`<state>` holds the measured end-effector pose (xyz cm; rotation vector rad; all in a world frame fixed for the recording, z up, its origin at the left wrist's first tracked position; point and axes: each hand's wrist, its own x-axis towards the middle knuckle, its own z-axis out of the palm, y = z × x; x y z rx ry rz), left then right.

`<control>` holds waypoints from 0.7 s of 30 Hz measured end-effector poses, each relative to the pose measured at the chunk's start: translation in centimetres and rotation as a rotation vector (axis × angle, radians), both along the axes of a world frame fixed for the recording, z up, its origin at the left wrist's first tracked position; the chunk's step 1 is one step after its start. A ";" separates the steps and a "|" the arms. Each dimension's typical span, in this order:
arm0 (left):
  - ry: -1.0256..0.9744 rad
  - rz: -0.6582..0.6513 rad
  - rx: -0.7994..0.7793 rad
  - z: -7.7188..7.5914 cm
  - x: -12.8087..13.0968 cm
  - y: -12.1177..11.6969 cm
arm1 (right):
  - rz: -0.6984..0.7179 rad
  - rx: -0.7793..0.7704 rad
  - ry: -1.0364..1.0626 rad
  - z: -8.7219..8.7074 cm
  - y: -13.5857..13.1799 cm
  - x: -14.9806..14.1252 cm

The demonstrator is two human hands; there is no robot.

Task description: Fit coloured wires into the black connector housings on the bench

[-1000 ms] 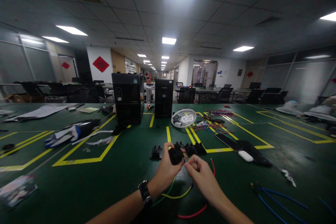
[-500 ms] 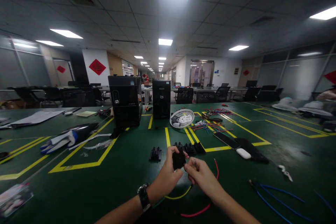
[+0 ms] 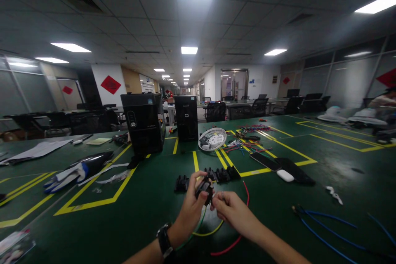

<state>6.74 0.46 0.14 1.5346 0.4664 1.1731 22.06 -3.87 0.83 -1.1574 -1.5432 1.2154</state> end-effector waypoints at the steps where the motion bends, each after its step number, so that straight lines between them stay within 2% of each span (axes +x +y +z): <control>1: 0.014 0.029 0.012 -0.2 -0.1 0.1 | 0.012 0.038 -0.045 0.0 -0.2 -0.3; 4: 0.042 0.165 0.057 -1.0 -0.4 -0.2 | 0.040 0.134 -0.164 0.1 -1.0 -0.9; 7: -0.007 0.254 0.011 -1.3 -0.3 0.0 | 0.027 0.154 -0.199 1.6 -2.0 -0.7; 11: -0.274 0.440 -0.316 -0.7 -1.3 2.6 | -0.122 0.235 -0.070 4.2 -3.2 0.5; 12: -0.310 0.495 -0.399 -0.6 -1.8 3.5 | -0.166 0.283 -0.073 4.3 -3.3 0.7; 14: -0.250 0.526 -0.470 -0.4 -2.9 5.2 | -0.182 0.380 -0.223 3.3 -3.3 0.4; 16: -0.061 0.471 -0.387 -0.4 -3.5 6.4 | -0.064 0.467 -0.497 1.6 -3.1 -0.4; 18: 0.162 0.412 -0.211 -0.5 -3.1 7.2 | 0.060 0.546 -0.732 0.0 -2.8 -1.3; 21: 0.470 0.455 0.093 -0.5 -1.3 8.3 | 0.066 0.649 -0.876 -0.5 -2.7 -1.3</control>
